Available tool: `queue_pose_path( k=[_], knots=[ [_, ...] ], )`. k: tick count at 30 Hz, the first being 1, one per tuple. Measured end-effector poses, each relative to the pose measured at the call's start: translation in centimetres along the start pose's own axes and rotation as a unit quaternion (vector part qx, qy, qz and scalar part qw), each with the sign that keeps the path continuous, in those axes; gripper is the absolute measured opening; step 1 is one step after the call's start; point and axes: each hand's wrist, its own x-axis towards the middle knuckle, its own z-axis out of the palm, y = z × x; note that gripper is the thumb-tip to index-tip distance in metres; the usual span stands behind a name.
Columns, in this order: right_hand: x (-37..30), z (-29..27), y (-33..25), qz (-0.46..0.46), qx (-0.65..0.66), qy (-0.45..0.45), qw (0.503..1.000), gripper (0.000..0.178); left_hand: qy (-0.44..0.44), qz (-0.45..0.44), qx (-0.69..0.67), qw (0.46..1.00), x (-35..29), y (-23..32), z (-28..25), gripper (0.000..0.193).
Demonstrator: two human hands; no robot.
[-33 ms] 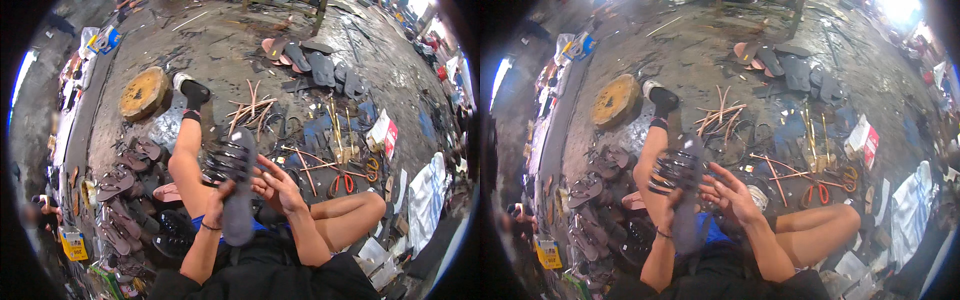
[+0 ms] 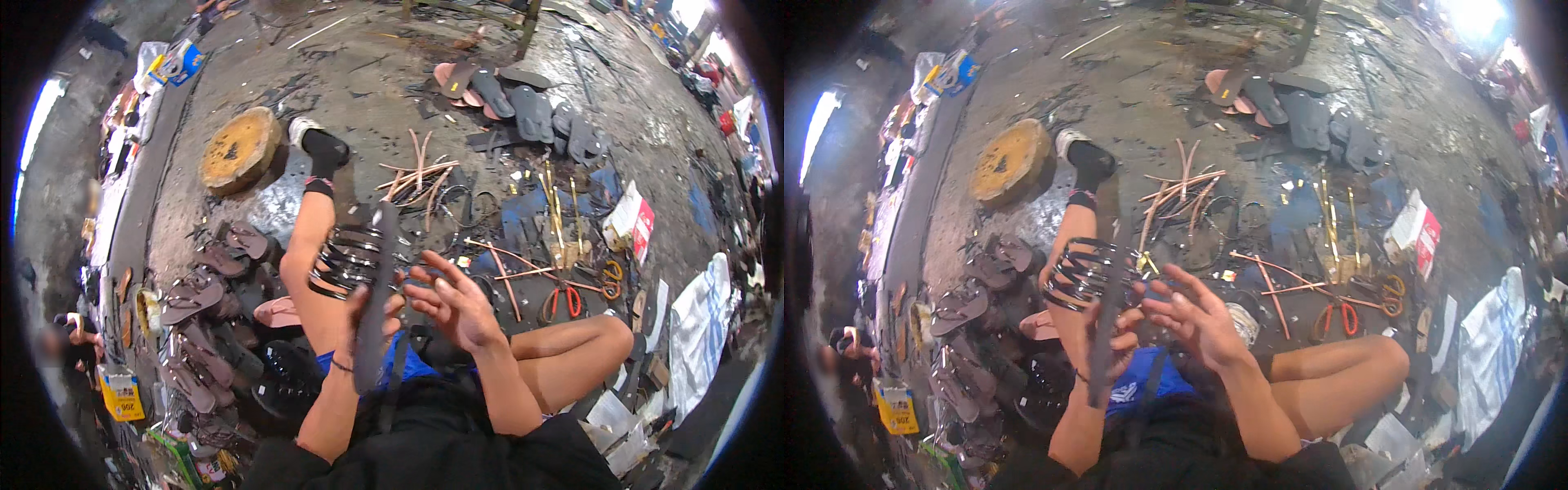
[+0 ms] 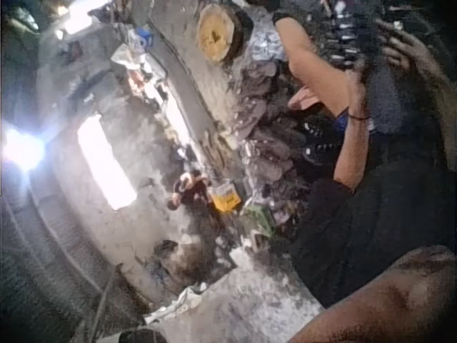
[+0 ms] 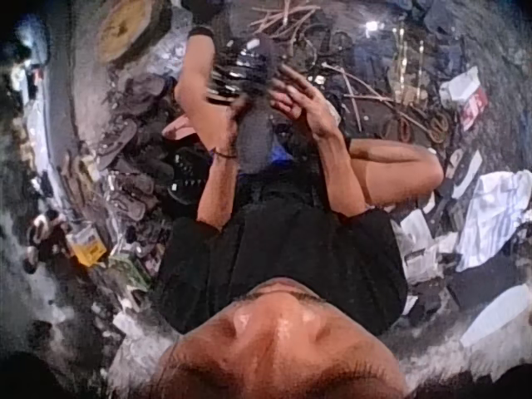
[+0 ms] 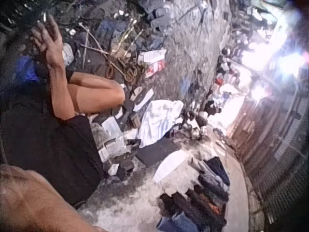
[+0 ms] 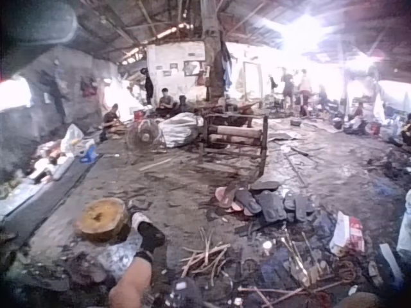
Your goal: The person assembles flip-flops by attaching straps to soles. They handle black and pink soles, insert straps through holes, and secure them. The work is performed while sitting on the ground in a cluttered workshop area.
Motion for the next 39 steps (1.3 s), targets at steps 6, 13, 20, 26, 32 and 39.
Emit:
queue_pose_path(
  k=[6, 13, 20, 26, 32, 39],
  knots=[
    [0.4, 1.1, 0.2, -0.009, -0.065, 0.063, 0.996, 0.039, -0.146, -0.056, -0.292, 0.943, 0.5, 1.2, 0.9, 0.067],
    [0.7, 3.5, 0.1, -0.082, -0.228, 0.058, 0.968, 0.027, -0.158, -0.033, -0.265, 0.951, 0.1, 0.8, 1.8, 0.08],
    [1.5, 4.0, 1.0, -0.131, -0.358, 0.046, 0.923, 0.024, -0.017, 0.204, 0.13, 0.97, -3.1, 4.0, -2.1, 0.055],
    [2.9, -1.2, 0.7, -0.131, -0.293, 0.124, 0.939, 0.027, 0.441, 0.418, 0.654, 0.451, -4.8, 13.6, -5.7, 0.052],
    [4.9, -2.1, 1.5, -0.111, -0.338, 0.126, 0.926, 0.029, 0.598, 0.359, 0.677, 0.235, -5.2, 21.2, -16.4, 0.067],
    [6.5, -7.8, -2.3, -0.137, -0.357, 0.283, 0.879, 0.029, 0.516, 0.205, 0.81, 0.191, -8.6, 17.0, -11.2, 0.081]
  ],
)
